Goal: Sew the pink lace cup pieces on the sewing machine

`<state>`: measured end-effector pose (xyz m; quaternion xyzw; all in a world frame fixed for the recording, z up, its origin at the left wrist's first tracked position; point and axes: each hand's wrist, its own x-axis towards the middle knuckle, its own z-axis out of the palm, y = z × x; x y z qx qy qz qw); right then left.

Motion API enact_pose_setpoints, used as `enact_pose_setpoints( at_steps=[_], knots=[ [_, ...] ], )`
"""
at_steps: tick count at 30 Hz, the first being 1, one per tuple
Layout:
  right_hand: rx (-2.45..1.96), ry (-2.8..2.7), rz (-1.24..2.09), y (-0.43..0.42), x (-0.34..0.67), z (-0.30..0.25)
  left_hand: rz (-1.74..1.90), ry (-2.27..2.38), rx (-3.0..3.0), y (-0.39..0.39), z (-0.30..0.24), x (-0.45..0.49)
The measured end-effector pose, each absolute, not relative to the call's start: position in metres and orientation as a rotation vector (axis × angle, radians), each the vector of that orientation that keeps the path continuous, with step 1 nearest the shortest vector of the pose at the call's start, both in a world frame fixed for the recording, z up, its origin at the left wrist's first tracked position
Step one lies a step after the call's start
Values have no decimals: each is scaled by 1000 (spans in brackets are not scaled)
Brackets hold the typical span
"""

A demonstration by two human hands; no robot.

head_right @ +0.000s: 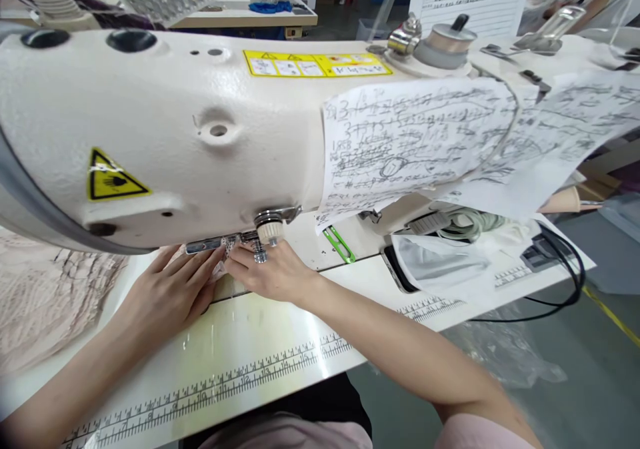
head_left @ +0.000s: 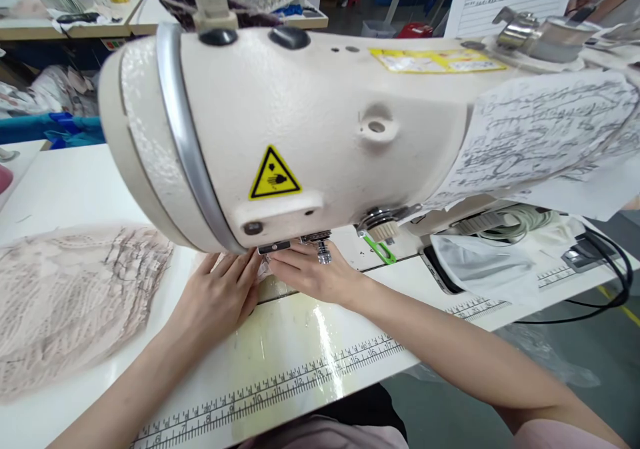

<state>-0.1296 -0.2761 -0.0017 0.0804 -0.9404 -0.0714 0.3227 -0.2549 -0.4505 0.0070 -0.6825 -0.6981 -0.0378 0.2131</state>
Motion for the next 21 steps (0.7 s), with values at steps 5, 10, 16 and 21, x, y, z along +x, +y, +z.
enact_pose_setpoints(
  at_steps=[5,10,16,21],
  knots=[
    [185,-2527,-157,-277,-129,-2,-96,-1928,-1868,-450,7,-254],
    [194,-2482,-205,-275,-130,4,-89,-1936,-1868,-450,7,-253],
    [231,-2470,-219,-268,-131,4,-97,-1948,-1861,-449,8,-251],
    [239,-2570,-184,-261,-131,-2,-103,-1954,-1844,-448,10,-249]
  ],
)
